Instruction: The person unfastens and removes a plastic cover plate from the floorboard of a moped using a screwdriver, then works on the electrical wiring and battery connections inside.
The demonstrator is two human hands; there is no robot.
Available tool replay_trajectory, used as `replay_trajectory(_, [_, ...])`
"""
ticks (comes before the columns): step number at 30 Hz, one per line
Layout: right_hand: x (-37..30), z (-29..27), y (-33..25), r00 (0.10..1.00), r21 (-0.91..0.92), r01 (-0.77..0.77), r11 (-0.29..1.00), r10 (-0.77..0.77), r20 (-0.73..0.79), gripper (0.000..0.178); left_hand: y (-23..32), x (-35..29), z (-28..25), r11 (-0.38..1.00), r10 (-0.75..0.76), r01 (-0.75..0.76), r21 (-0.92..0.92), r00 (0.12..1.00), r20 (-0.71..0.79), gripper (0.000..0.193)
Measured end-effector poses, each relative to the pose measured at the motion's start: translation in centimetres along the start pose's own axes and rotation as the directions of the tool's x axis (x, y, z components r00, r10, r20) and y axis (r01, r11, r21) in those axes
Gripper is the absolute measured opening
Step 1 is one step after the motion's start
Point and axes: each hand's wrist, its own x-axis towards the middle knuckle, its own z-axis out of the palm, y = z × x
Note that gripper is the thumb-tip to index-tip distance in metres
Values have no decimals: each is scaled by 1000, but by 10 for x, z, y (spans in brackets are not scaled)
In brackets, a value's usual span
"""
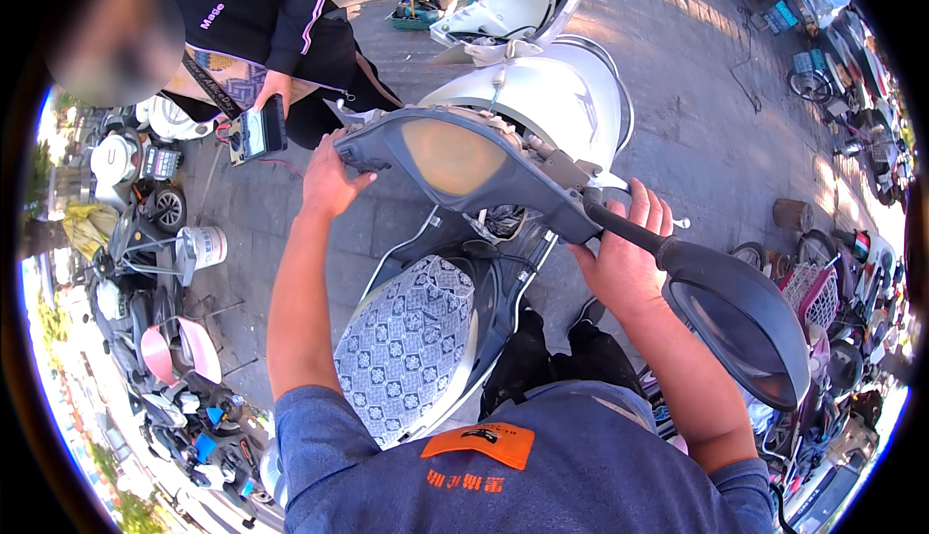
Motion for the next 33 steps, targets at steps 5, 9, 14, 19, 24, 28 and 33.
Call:
replay_trajectory(5, [1, 6, -1, 997, 61, 8, 998, -4, -72, 71, -15, 6, -13, 994, 77, -71, -78, 994, 77, 92])
replay_trajectory(9, [1, 2, -4, 1000, 36, 18, 999, -17, -22, 73, -26, 3, -5, 996, 92, -92, -4, 995, 32, 86])
replay_trajectory(14, [2, -3, -4, 999, -29, -3, 1000, 4, 54, 74, -15, 1, -10, 990, 136, -136, 33, 991, 12, 83])
replay_trajectory(19, [4, -8, -10, 997, -62, -8, 998, 13, 76, 76, -20, 0, -9, 985, 107, -112, 128, 993, 45, 94])
replay_trajectory(24, [3, -9, -11, 998, -63, 12, 998, -8, 67, 75, -28, -4, 0, 981, 133, -130, 147, 991, -16, 95])
replay_trajectory(28, [1, -4, -6, 999, -68, 33, 997, -32, 11, 73, -12, 4, -13, 995, 61, -69, 70, 992, 113, 90])
replay_trajectory(33, [1, -7, -9, 998, -49, 63, 997, -63, -14, 76, -19, -4, -12, 995, 88, -91, 37, 994, 61, 91])
